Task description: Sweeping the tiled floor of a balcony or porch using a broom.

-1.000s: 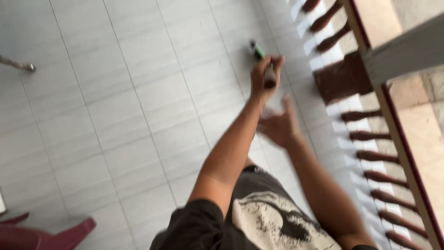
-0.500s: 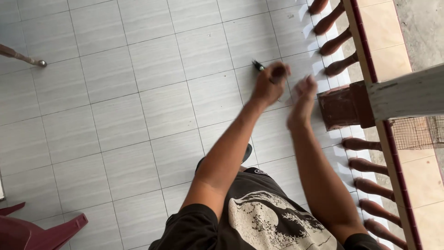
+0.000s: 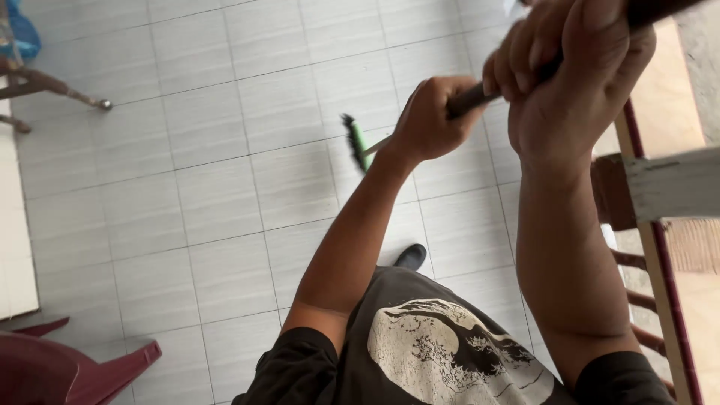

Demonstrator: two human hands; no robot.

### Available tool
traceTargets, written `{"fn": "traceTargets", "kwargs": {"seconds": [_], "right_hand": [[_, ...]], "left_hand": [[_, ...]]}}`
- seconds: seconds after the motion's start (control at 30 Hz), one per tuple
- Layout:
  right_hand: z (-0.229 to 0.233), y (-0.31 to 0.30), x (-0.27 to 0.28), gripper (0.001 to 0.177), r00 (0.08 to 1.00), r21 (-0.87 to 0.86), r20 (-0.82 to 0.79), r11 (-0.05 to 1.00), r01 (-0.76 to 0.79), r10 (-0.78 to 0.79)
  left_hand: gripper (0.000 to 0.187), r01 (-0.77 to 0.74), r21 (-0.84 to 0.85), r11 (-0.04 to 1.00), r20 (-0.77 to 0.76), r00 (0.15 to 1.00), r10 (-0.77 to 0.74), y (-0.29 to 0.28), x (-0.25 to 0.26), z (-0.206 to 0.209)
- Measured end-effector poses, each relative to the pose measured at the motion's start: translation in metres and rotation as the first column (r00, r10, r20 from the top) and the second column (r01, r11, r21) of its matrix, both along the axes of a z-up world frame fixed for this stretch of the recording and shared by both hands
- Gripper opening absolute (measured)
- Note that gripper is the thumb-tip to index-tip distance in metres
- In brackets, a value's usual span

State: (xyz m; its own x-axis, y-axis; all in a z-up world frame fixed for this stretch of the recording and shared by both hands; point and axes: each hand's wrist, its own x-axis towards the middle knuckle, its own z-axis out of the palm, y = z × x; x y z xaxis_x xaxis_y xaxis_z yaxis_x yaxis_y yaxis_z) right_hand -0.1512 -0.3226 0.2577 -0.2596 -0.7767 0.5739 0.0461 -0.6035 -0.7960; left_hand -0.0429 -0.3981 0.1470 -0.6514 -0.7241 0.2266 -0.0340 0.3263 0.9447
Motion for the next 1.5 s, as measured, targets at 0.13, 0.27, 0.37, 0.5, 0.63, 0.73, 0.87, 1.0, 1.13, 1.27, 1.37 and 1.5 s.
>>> {"fn": "traceTargets", "kwargs": {"seconds": [0.13,0.27,0.37,0.5,0.63,0.73,0.87,1.0,1.13,1.27,1.37,1.5], "right_hand": [[-0.017,-0.028,0.015,0.059,0.982,0.041,-0.103,0.987,-0.155,0.159],[-0.080,-0.043,0.042,0.079,0.939,0.256,0.095,0.903,-0.345,0.332],[-0.117,-0.041,0.063,0.067,0.940,0.392,0.199,0.857,-0.336,0.278],[-0.114,-0.017,0.058,0.048,0.996,0.607,0.021,0.791,-0.079,0.084],[-0.078,0.020,0.021,0.045,0.909,0.688,-0.406,0.624,0.371,-0.093],[-0.072,0.043,0.007,0.049,0.957,0.474,-0.225,0.837,0.273,-0.185],[-0.081,0.058,0.006,0.033,0.853,0.527,-0.465,0.701,0.481,-0.235],[-0.074,0.077,-0.006,0.040,0.737,0.447,-0.673,0.761,0.471,-0.060],[-0.034,0.094,-0.023,0.025,0.843,0.236,-0.493,0.900,0.367,-0.215],[-0.028,0.124,-0.057,0.040,0.916,0.305,-0.338,0.895,0.326,-0.219],[-0.054,0.116,-0.077,0.040,0.978,0.262,-0.139,0.947,0.186,-0.154],[-0.119,0.068,-0.052,0.052,0.975,0.332,0.052,0.916,-0.223,0.218]], "left_hand": [[0.038,0.027,0.049,0.998,0.184,0.982,-0.035,-0.026,0.057,-0.028],[0.035,-0.060,0.075,0.995,0.441,0.897,0.021,-0.047,0.106,-0.095],[0.028,-0.099,0.127,0.987,0.546,0.838,0.014,-0.046,0.121,-0.145],[0.012,-0.093,-0.085,0.992,0.252,0.961,0.112,-0.019,0.086,-0.202],[0.027,0.039,0.034,0.999,0.219,0.975,-0.045,0.005,0.004,-0.161],[0.021,0.190,0.116,0.975,0.053,0.979,-0.197,0.022,-0.050,-0.150],[0.033,0.216,0.126,0.968,0.179,0.955,-0.237,0.030,-0.098,-0.165],[0.037,0.290,0.167,0.942,0.170,0.933,-0.317,0.040,-0.122,-0.152],[0.036,0.286,0.053,0.957,0.196,0.936,-0.291,0.054,-0.110,-0.083],[0.030,0.446,0.071,0.892,0.247,0.859,-0.448,0.048,-0.075,-0.056],[0.023,0.497,0.046,0.866,0.296,0.822,-0.487,0.030,-0.035,-0.076],[0.030,0.357,0.346,0.868,0.561,0.662,-0.496,0.010,0.035,-0.130]]}}
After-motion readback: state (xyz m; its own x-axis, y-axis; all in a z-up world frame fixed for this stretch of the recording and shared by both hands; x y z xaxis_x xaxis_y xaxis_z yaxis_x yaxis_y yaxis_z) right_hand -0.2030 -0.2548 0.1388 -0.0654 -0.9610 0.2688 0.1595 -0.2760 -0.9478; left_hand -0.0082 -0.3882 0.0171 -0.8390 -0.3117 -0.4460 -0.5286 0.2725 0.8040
